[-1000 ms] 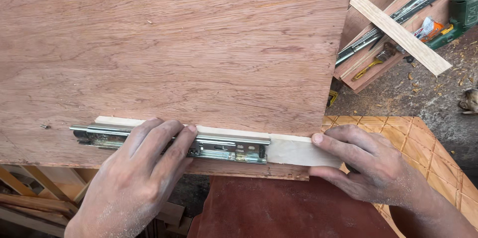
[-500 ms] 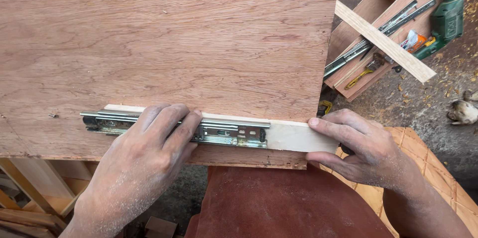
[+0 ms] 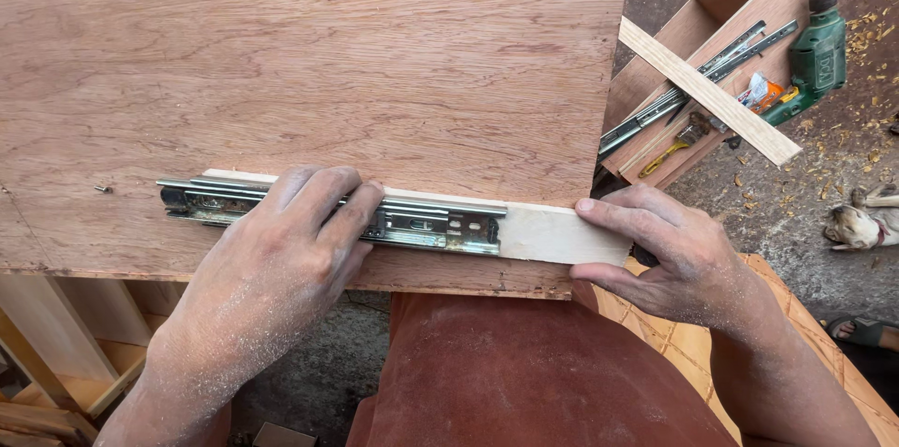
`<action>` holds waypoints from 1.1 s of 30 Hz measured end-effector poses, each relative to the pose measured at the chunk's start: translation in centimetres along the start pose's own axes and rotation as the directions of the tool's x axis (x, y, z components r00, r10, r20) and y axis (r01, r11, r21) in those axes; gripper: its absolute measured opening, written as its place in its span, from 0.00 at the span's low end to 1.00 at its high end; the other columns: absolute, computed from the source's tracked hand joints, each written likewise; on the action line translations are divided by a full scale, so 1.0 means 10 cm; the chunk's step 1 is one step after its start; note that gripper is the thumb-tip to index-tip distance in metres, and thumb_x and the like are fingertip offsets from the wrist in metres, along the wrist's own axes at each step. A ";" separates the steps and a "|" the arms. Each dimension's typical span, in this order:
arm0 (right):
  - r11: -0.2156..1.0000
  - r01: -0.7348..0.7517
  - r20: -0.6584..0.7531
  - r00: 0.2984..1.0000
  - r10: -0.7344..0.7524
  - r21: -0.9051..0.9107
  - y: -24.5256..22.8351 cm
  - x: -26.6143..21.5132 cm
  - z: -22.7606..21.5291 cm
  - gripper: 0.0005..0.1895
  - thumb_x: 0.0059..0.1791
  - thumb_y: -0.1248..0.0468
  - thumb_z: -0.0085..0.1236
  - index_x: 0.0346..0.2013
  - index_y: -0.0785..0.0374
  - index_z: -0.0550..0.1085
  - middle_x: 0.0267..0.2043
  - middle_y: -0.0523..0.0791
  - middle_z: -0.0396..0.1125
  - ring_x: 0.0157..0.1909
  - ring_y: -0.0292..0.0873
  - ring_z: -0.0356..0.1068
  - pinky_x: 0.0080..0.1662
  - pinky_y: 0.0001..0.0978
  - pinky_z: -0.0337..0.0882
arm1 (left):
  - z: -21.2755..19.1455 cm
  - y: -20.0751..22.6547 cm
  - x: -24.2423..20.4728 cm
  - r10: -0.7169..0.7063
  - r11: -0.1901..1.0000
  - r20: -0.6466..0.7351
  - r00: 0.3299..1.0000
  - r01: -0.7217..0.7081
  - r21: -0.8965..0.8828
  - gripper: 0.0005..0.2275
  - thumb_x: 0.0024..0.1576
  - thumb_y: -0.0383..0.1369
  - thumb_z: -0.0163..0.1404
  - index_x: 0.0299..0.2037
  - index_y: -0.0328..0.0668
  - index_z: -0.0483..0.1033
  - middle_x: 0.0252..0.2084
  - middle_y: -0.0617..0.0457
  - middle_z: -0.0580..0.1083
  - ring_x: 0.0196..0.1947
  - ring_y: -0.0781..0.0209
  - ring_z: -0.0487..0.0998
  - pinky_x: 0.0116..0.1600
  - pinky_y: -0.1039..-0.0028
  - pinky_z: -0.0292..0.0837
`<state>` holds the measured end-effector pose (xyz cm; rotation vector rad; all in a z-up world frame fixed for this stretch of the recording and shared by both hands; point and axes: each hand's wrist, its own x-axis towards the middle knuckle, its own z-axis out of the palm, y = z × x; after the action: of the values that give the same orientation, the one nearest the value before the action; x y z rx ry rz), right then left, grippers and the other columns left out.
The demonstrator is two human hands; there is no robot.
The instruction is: The person aligns a metal drawer slide against a wooden board, marks the position with a pencil, and uses a screwdriver to attach the slide.
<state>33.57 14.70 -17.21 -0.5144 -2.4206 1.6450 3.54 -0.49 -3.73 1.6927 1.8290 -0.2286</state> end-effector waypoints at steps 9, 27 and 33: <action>0.924 -0.044 -0.097 0.995 0.007 -0.380 -0.51 0.08 -0.11 0.35 0.39 0.48 0.69 0.55 0.66 0.76 0.44 0.53 0.66 0.36 0.43 0.71 0.36 0.32 0.76 | 0.10 -0.03 -0.04 0.060 0.997 -0.070 0.996 -0.056 0.056 0.22 0.49 0.29 0.60 0.53 0.27 0.73 0.47 0.45 0.71 0.44 0.53 0.73 0.51 0.67 0.75; 0.871 -0.131 -0.100 0.990 0.095 -0.474 -1.02 0.47 0.39 0.29 0.41 0.54 0.71 0.53 0.63 0.76 0.49 0.48 0.71 0.44 0.50 0.75 0.40 0.40 0.76 | 0.34 -0.45 -0.22 0.397 0.918 -0.367 0.841 -0.362 0.163 0.10 0.50 0.25 0.58 0.41 0.30 0.78 0.53 0.42 0.73 0.53 0.50 0.76 0.61 0.61 0.76; 0.869 -0.111 -0.110 0.992 0.066 -0.483 -1.03 0.50 0.38 0.29 0.41 0.54 0.71 0.52 0.63 0.76 0.50 0.49 0.71 0.46 0.51 0.75 0.42 0.40 0.77 | 0.31 -0.46 -0.23 0.375 0.925 -0.361 0.854 -0.370 0.085 0.13 0.49 0.21 0.56 0.45 0.26 0.78 0.53 0.41 0.74 0.55 0.49 0.76 0.59 0.65 0.76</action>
<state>25.80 9.86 -9.37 -0.7617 -2.7751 0.9878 0.12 -4.77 -6.20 2.1732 1.6986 0.2658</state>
